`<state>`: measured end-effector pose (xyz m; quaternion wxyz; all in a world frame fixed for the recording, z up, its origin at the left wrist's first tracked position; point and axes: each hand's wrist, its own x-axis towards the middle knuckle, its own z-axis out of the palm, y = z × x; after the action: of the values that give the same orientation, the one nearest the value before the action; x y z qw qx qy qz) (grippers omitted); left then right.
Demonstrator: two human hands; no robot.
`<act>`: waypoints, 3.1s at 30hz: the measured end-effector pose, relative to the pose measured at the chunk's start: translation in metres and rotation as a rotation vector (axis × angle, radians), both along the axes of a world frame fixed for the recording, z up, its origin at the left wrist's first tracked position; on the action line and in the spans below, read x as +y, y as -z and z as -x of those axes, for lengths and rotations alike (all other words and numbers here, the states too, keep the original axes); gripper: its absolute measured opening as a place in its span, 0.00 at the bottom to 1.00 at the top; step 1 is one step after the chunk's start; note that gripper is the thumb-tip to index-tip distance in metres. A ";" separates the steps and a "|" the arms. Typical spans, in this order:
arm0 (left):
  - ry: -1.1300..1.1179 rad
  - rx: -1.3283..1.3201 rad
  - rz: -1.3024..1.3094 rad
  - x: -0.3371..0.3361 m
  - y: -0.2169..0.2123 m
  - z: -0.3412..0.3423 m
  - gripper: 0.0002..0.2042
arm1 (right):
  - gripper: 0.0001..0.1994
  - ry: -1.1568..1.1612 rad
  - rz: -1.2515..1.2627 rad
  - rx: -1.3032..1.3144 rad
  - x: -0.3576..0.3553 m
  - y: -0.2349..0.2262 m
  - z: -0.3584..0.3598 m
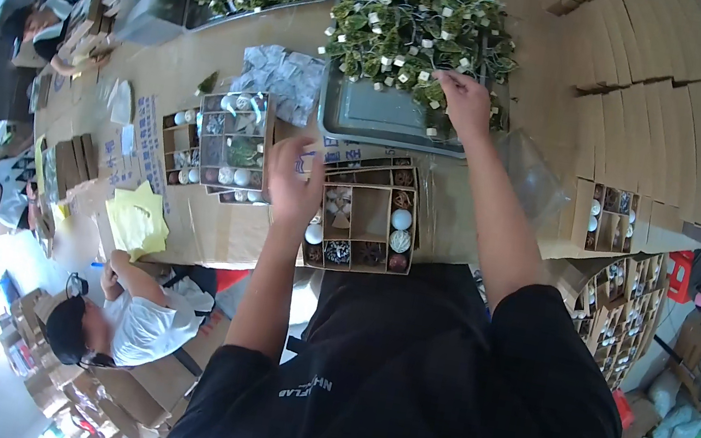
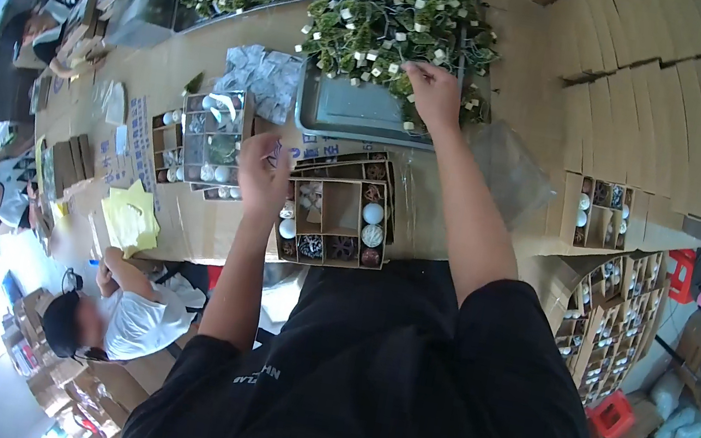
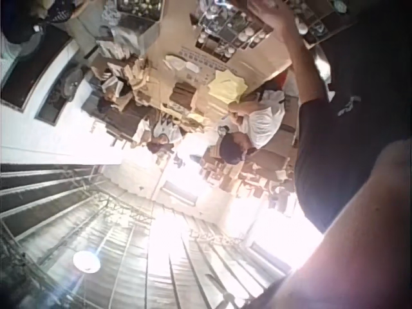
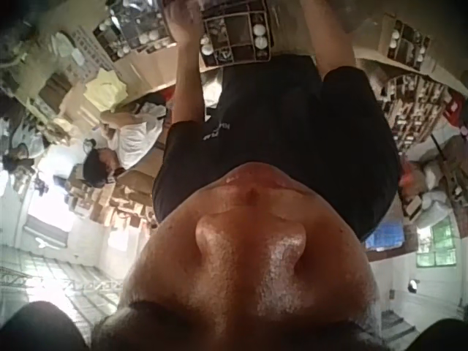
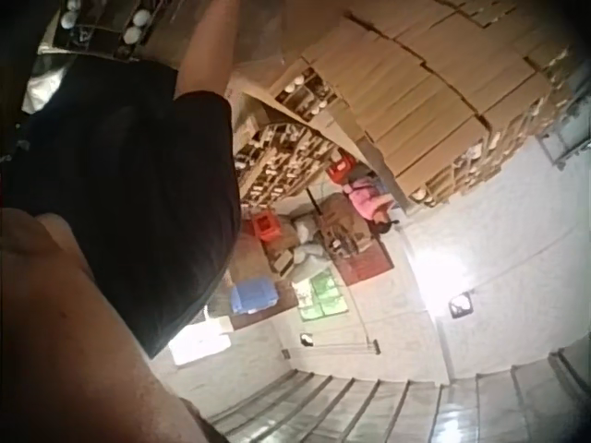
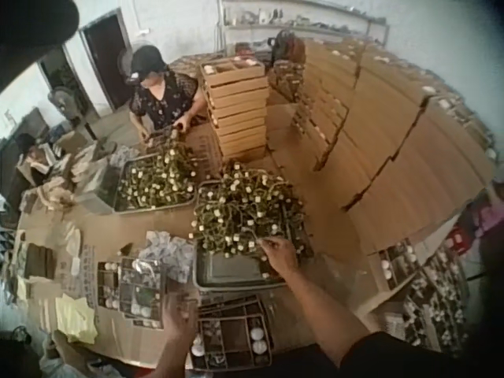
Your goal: Packing small artificial plants and decorative items into a wooden display box.
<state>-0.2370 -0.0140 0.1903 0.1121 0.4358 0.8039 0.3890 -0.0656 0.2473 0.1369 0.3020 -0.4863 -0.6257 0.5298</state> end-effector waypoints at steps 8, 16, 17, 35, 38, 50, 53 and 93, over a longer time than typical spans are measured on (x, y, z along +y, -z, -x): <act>0.392 0.016 0.379 0.178 0.059 -0.037 0.27 | 0.15 0.026 0.174 0.073 -0.008 0.007 -0.011; 0.281 -0.383 0.379 0.210 0.064 -0.053 0.24 | 0.13 -0.057 -0.016 -0.147 0.006 0.046 -0.015; 0.355 -0.509 0.325 0.205 0.058 -0.047 0.24 | 0.12 -0.078 -0.006 -0.032 0.007 0.041 -0.013; 0.452 -1.645 -0.210 0.120 -0.094 -0.015 0.16 | 0.32 -0.750 0.156 0.470 -0.023 -0.099 -0.005; 0.501 -1.619 -0.159 0.088 -0.108 -0.018 0.16 | 0.33 -0.879 0.124 0.439 -0.047 -0.112 -0.007; 0.446 -1.099 0.247 -0.003 -0.184 -0.033 0.13 | 0.08 -0.940 0.168 0.290 -0.115 -0.148 -0.040; 0.062 -0.663 0.139 -0.029 -0.169 -0.031 0.11 | 0.10 -0.693 0.138 0.111 -0.114 -0.138 -0.054; -0.164 -2.034 -0.129 -0.071 -0.048 -0.089 0.16 | 0.09 -0.546 -0.648 -0.073 -0.244 -0.143 -0.049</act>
<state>-0.1482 -0.0855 0.2387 0.6907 -0.1518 0.3328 0.6239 -0.0168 0.0028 0.2802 0.2655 -0.2010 -0.8760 0.3488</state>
